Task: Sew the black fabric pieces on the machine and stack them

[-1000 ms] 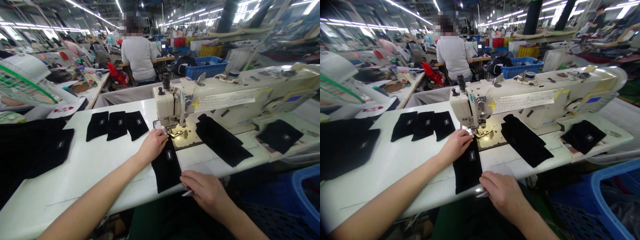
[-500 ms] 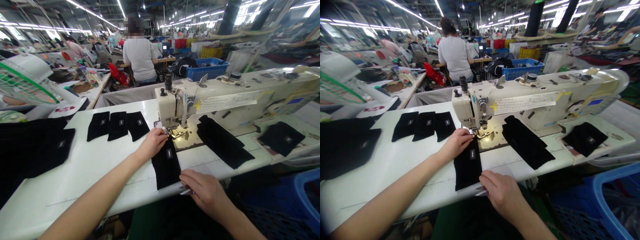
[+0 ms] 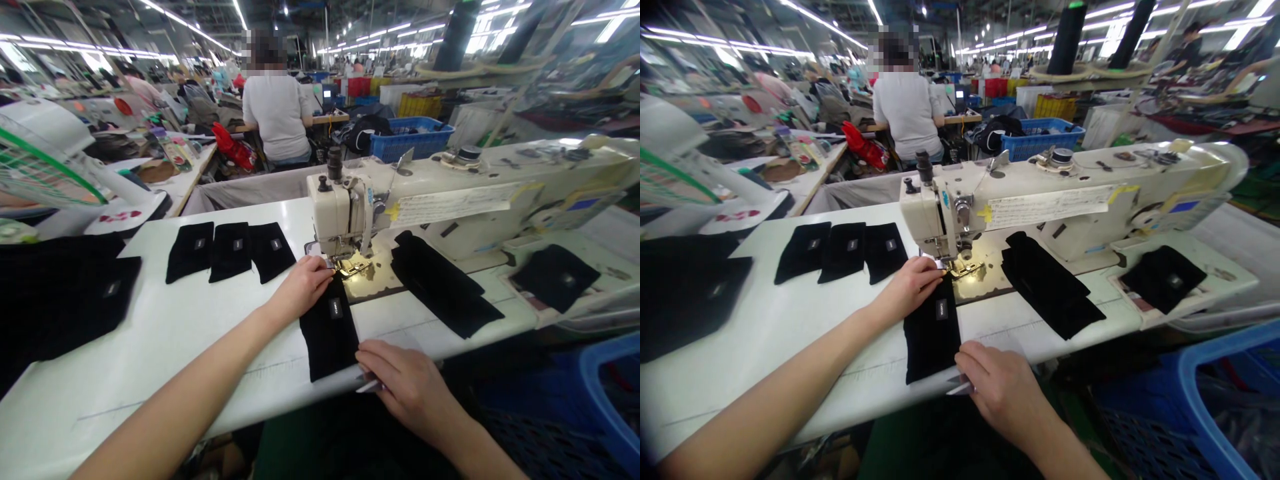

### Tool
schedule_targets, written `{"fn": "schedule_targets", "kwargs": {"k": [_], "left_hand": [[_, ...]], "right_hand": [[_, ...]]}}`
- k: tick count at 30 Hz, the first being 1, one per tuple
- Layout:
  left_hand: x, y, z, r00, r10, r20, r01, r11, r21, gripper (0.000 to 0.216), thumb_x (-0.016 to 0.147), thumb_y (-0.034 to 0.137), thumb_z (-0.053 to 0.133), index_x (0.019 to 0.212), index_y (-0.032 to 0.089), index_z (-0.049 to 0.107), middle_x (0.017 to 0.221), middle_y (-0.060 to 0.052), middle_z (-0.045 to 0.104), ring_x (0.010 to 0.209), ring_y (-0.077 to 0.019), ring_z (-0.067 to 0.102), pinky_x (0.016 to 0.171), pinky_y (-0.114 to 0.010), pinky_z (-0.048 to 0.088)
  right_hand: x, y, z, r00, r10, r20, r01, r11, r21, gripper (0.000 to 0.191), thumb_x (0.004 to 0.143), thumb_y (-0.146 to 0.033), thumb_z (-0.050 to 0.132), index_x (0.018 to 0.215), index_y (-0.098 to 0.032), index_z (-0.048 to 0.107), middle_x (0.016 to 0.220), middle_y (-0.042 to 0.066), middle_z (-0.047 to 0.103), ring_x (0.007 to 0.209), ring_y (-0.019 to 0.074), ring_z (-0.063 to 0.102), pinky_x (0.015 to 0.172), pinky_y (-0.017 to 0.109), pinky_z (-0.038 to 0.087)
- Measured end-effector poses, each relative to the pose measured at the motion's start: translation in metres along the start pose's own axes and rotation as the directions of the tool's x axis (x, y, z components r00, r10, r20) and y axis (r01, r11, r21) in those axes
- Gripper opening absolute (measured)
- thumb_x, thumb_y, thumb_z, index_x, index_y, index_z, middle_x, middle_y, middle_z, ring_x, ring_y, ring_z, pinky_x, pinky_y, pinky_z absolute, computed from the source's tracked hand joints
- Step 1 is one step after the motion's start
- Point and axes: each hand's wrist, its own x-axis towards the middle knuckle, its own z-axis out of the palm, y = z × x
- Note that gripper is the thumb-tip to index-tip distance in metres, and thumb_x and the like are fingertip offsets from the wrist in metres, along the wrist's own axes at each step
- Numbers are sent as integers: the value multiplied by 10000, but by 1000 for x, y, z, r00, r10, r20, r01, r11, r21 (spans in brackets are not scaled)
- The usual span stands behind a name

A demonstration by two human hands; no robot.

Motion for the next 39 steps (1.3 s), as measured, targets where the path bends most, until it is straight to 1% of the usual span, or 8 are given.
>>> {"fn": "schedule_targets", "kwargs": {"k": [7, 13, 20, 23, 28, 31, 34, 39], "left_hand": [[2, -2, -2, 1000, -2, 17, 2, 1000, 5, 252, 1004, 214, 474, 1082, 163, 708, 988, -102, 601, 929, -230, 536, 861, -380, 497], [3, -2, -3, 1000, -6, 24, 6, 1000, 15, 260, 1003, 216, 467, 1091, 172, 708, 993, -98, 592, 927, -228, 534, 861, -378, 500], [1, -1, -4, 999, -7, 46, 4, 998, 61, 277, 1000, 206, 470, 1176, 150, 677, 1027, -116, 594, 954, -244, 541, 878, -405, 523], [-6, 12, -8, 1000, 2, 22, -4, 999, 50, 279, 990, 184, 471, 1180, 146, 672, 1087, -142, 608, 1000, -264, 569, 890, -446, 544], [-37, 65, -19, 991, 128, 46, -123, 986, -109, 217, 982, 205, 501, 1018, 164, 711, 1058, -120, 660, 975, -236, 624, 821, -391, 594], [-57, 89, -25, 973, 218, 83, -203, 966, -158, 214, 973, 198, 512, 1073, 144, 693, 1062, -122, 689, 1053, -245, 637, 897, -382, 606], [-67, 94, -27, 960, 267, 86, -256, 959, -123, 280, 970, 182, 514, 1205, 104, 644, 1161, -150, 688, 1198, -279, 607, 1016, -407, 574], [-65, 85, -27, 955, 287, 74, -276, 953, -124, 287, 989, 207, 505, 1238, 133, 629, 1200, -148, 687, 1232, -274, 606, 1024, -425, 578]], "right_hand": [[3, 1, 2, 998, 29, 57, -31, 999, 30, 288, 876, -73, 479, 1103, -186, 616, 1110, 69, 695, 849, 173, 665, 656, 266, 466], [7, 3, 3, 996, 48, 81, -52, 998, 41, 277, 835, -47, 504, 1044, -192, 615, 1052, 44, 685, 801, 169, 642, 628, 270, 439], [1, 0, 1, 996, 45, 79, -45, 999, 3, 307, 875, -61, 483, 1128, -171, 618, 1150, 74, 688, 855, 193, 672, 666, 285, 488], [-1, 0, 0, 998, 22, 59, -21, 1000, -22, 314, 898, -74, 464, 1153, -159, 626, 1195, 94, 688, 861, 194, 683, 693, 289, 512], [-1, 0, -1, 997, 36, 66, -36, 999, -12, 307, 903, -100, 466, 1140, -169, 648, 1194, 108, 686, 861, 185, 683, 718, 289, 531], [2, 0, -2, 992, 63, 109, -65, 998, 11, 324, 873, -101, 494, 1152, -174, 642, 1157, 96, 678, 875, 187, 673, 705, 283, 523], [6, 1, -3, 988, 74, 132, -80, 996, 36, 307, 881, -103, 495, 1144, -180, 635, 1116, 78, 666, 871, 182, 661, 682, 274, 499], [13, 4, -4, 984, 101, 146, -106, 994, 29, 253, 876, -103, 511, 1078, -193, 635, 1068, 52, 658, 830, 180, 641, 647, 279, 459]]}}
